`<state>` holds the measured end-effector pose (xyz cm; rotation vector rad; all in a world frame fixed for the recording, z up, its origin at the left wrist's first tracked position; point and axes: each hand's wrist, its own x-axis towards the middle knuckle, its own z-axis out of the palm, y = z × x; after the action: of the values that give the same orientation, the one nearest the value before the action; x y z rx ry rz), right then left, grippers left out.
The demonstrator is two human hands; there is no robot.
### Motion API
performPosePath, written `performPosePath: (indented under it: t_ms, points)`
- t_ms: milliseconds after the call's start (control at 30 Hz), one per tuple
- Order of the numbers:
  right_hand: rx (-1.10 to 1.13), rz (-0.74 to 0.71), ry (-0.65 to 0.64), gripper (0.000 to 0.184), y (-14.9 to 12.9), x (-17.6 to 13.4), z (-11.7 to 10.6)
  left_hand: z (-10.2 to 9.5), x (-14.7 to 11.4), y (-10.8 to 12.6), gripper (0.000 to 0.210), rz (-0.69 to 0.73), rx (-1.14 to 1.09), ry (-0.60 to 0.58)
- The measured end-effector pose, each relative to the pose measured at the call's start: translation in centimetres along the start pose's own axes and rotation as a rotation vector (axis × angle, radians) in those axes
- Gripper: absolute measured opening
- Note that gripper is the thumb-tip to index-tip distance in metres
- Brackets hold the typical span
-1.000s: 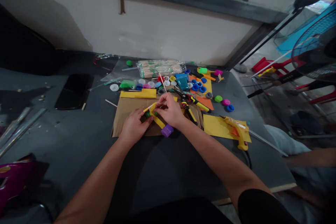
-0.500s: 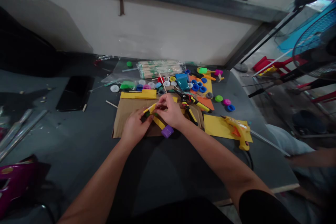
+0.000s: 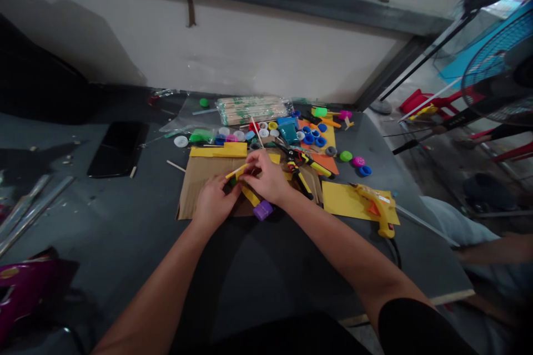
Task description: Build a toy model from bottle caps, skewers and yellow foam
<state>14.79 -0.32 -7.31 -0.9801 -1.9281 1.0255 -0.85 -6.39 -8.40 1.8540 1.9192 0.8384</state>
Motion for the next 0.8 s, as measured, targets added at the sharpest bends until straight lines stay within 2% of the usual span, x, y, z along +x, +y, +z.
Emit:
performPosePath:
  t_ms: [233,433,600,800]
  points:
    - [0.008,0.043,-0.007,0.036,-0.26,0.05,0.03,0.04,-0.05,-0.09,0.027,0.063,-0.035,0.015]
    - [-0.044,-0.063,0.019,0.017,-0.10,0.53,-0.10,-0.17,-0.04,0.34,0.026,0.056,-0.072,0.023]
    - [0.036,-0.053,0.034,0.015,0.12,0.73,0.00,-0.22,-0.01,0.35,0.026,0.029,-0.094,0.001]
    - [0.030,-0.051,0.006,0.011,-0.04,0.68,0.05,-0.29,-0.08,-0.08,0.029,0.073,-0.122,-0.009]
